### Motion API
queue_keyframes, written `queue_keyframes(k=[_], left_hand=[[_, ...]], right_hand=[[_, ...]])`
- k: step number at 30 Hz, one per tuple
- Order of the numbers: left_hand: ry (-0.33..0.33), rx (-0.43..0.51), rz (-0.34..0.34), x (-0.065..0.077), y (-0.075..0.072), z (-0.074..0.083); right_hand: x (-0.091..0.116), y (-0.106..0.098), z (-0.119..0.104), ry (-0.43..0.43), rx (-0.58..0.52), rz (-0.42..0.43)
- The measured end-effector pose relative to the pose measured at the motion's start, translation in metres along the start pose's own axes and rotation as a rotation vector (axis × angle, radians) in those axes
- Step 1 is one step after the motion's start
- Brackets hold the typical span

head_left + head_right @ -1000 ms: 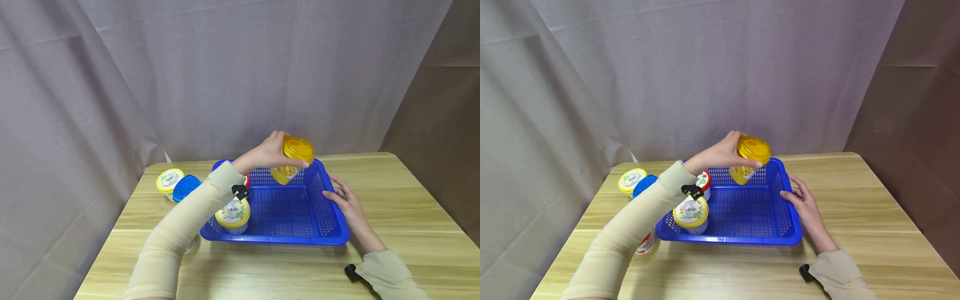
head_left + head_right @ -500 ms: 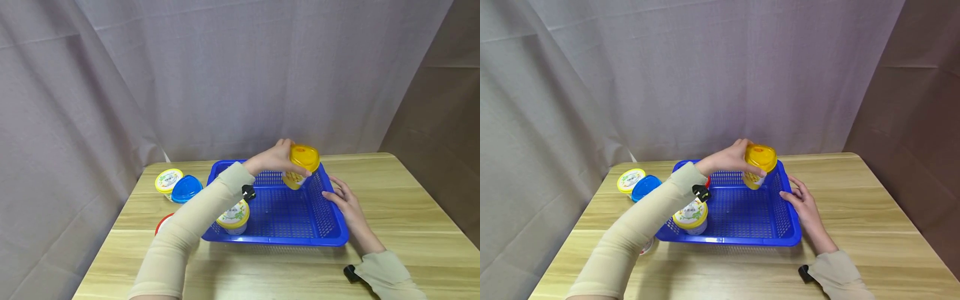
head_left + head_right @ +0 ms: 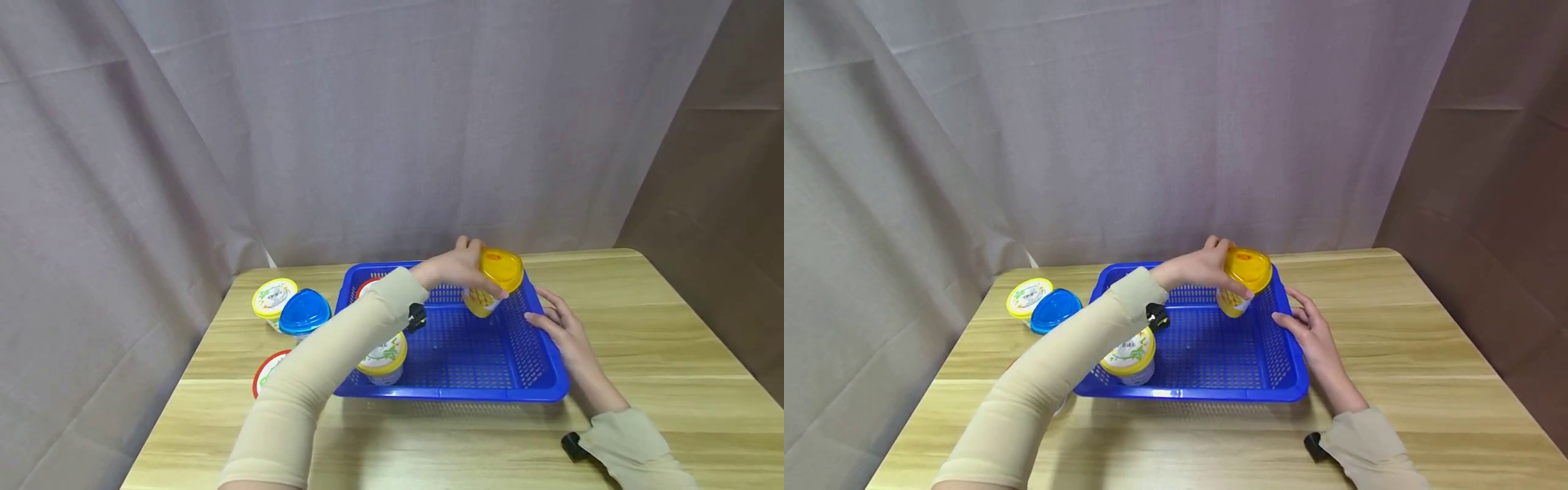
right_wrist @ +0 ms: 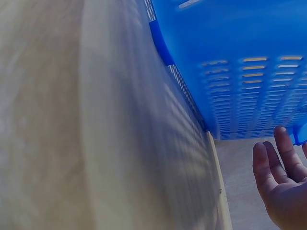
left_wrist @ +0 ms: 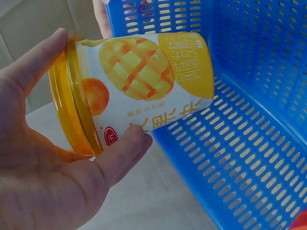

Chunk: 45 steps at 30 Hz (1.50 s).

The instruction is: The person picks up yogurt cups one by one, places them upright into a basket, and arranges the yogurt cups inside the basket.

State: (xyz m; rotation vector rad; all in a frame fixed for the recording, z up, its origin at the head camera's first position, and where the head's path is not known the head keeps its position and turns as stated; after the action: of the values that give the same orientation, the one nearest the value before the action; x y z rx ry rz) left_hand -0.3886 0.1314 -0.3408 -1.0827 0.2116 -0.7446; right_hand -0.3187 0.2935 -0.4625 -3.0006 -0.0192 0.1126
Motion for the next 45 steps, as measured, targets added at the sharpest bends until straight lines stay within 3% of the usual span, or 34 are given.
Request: queue_keyframes(k=[19,25,37,45], left_hand=[[-0.104,-0.108,-0.012,-0.017,0.006,-0.006],[-0.105,-0.072,-0.031,-0.020,0.010,-0.009],[-0.109,-0.110,-0.038,-0.023,0.013,-0.009],[-0.151,-0.112,-0.039,-0.023,0.014,-0.012]], right_hand=[[-0.001,0.005,0.001,-0.007,-0.020,-0.020],[-0.003,0.004,0.002,0.001,-0.039,-0.018],[-0.004,0.001,0.003,0.001,-0.092,-0.016],[-0.004,0.001,0.003,0.003,-0.085,-0.019]])
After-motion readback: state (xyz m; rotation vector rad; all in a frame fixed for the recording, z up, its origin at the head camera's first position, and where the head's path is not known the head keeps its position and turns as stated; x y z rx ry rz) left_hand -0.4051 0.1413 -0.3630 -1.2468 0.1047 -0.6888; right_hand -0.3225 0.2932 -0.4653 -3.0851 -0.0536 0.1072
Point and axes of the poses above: each hand's wrist, its own x-axis away from the middle knuckle, its own y-axis out of the palm, z = x × y, the point moved 10 cm from there along -x, towards the middle knuckle, and after that the axes turned 5 degrees about -z, right-handed, at the moved point
